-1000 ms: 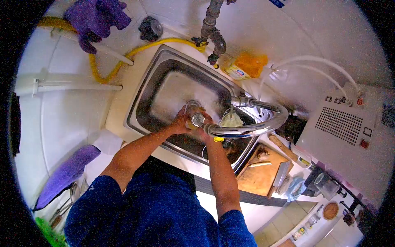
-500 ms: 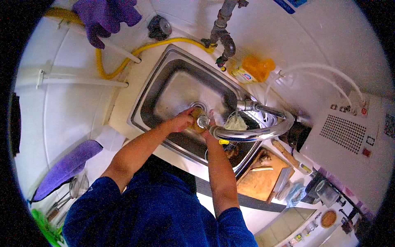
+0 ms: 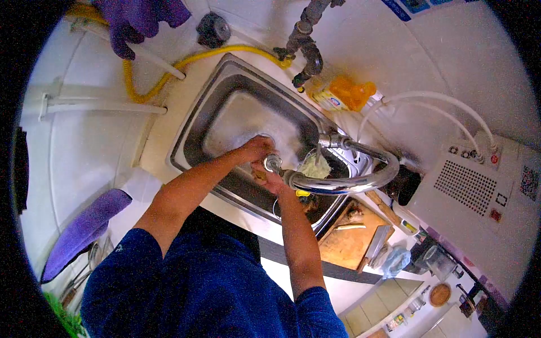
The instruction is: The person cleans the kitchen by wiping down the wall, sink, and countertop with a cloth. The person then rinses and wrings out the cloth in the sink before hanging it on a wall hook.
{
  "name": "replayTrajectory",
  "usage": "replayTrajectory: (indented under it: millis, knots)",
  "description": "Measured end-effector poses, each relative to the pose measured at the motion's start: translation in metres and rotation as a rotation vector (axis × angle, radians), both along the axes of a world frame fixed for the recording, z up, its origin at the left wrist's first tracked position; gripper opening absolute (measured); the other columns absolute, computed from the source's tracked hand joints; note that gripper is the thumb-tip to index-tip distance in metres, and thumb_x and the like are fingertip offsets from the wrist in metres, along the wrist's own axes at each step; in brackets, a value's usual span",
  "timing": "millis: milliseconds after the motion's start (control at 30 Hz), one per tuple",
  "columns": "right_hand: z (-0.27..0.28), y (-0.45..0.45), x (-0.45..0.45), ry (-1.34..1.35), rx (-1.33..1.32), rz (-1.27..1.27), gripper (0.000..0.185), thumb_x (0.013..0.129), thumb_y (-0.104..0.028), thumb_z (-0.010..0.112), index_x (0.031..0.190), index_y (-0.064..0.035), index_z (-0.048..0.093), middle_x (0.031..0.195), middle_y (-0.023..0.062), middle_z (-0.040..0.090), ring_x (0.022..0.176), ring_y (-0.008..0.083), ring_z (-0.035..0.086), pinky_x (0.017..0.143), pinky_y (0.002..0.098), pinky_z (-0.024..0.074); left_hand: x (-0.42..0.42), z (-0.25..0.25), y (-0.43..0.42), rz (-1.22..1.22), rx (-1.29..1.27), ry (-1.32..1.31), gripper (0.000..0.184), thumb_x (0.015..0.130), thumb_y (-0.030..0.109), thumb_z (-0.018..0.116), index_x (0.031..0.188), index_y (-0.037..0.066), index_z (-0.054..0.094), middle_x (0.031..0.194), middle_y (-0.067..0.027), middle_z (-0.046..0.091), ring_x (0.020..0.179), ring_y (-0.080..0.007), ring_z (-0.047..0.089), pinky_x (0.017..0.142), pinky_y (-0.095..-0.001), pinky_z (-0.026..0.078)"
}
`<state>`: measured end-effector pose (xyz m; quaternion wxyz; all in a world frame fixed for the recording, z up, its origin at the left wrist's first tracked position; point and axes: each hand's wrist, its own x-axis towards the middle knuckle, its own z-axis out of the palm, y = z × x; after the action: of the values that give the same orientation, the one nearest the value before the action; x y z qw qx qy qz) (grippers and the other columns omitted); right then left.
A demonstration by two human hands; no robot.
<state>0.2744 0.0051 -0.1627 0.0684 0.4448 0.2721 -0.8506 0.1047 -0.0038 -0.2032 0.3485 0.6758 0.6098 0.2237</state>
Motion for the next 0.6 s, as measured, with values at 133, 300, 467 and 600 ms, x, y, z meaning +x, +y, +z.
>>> replayTrajectory:
  millis: [133,300,467,600]
  knots:
    - [-0.045,-0.007,-0.006,-0.127,1.362,0.252,0.03,0.088,-0.02,0.073,0.113,-0.0053,0.064,0.098,0.0081,0.067,0.092,0.0245,0.065,0.076,0.0388,0.0535,0.01,0.059,-0.003,0.028,-0.148,0.232,0.021,0.087,0.025,0.065,0.092,0.008,0.077,0.098,-0.0191,0.072,0.096,-0.0359,0.069,0.085,-0.0453,0.055]
    - [-0.029,0.0,-0.002,-0.131,1.41,0.416,0.037,0.086,-0.019,0.073,0.118,-0.002,0.063,0.112,0.0124,0.067,0.107,0.0273,0.062,0.092,0.0411,0.0498,0.044,-0.022,-0.006,0.705,-0.45,-0.697,0.032,0.089,0.039,0.072,0.089,0.007,0.071,0.093,-0.0109,0.074,0.086,-0.0291,0.072,0.075,-0.0473,0.057]
    - [-0.03,0.027,0.035,0.085,-0.017,-0.183,0.045,0.086,-0.017,0.071,0.128,-0.0019,0.061,0.121,0.0161,0.065,0.115,0.0284,0.061,0.101,0.0387,0.047,0.034,0.038,-0.022,1.016,-0.677,-1.459,0.028,0.092,0.032,0.073,0.105,0.009,0.065,0.099,-0.0074,0.07,0.089,-0.0245,0.07,0.076,-0.0446,0.059]
    - [0.058,0.054,0.034,-0.104,1.537,0.037,0.04,0.097,-0.005,0.06,0.136,-0.003,0.055,0.133,0.0161,0.062,0.119,0.0298,0.06,0.104,0.0386,0.045,0.026,0.027,-0.03,0.898,-0.649,-1.849,0.028,0.09,0.027,0.076,0.107,0.01,0.063,0.101,-0.0078,0.066,0.093,-0.024,0.068,0.083,-0.0438,0.059]
